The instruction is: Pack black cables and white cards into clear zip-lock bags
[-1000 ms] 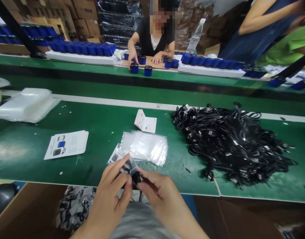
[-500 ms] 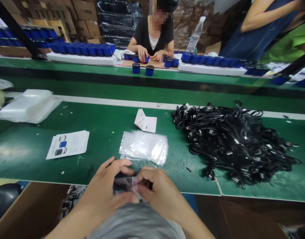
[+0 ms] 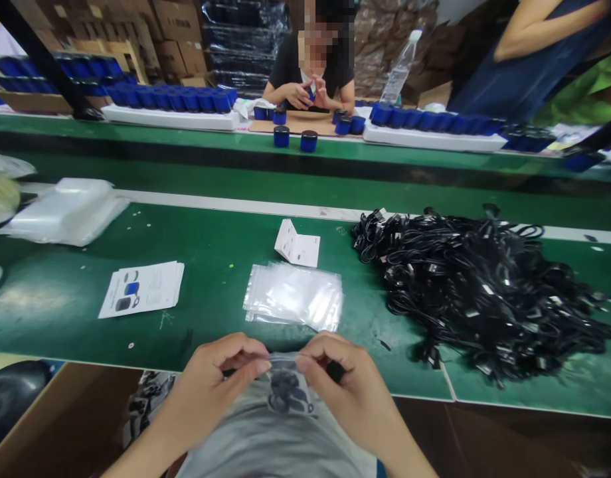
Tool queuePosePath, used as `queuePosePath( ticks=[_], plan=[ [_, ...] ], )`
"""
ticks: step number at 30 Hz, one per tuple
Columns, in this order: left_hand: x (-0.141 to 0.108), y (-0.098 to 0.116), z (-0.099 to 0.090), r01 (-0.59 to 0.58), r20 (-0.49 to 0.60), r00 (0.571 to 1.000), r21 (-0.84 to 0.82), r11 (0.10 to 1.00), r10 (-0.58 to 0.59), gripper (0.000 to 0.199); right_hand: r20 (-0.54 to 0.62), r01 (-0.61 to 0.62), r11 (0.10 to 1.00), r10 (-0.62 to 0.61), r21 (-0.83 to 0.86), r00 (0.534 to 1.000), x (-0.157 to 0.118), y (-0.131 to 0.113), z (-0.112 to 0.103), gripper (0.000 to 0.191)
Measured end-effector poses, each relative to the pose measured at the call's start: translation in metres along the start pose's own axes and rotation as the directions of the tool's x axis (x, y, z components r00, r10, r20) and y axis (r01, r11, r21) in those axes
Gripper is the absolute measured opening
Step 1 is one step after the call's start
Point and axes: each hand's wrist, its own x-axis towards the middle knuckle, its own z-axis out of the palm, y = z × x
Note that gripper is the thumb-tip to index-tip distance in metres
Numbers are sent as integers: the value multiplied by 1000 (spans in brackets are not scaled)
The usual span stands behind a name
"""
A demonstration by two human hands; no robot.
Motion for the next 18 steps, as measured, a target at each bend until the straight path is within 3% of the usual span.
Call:
queuePosePath(
  ticks=[8, 18],
  plan=[
    [-2, -3, -2, -170, 15, 985, 151, 974, 170, 24, -43, 45, 999, -46, -10, 998, -1, 1, -10, 22],
    [0, -4, -1, -198, 49, 980, 164, 966, 192, 23, -19, 44, 998, -43, 41, 999, 2, 3, -5, 18]
  ],
)
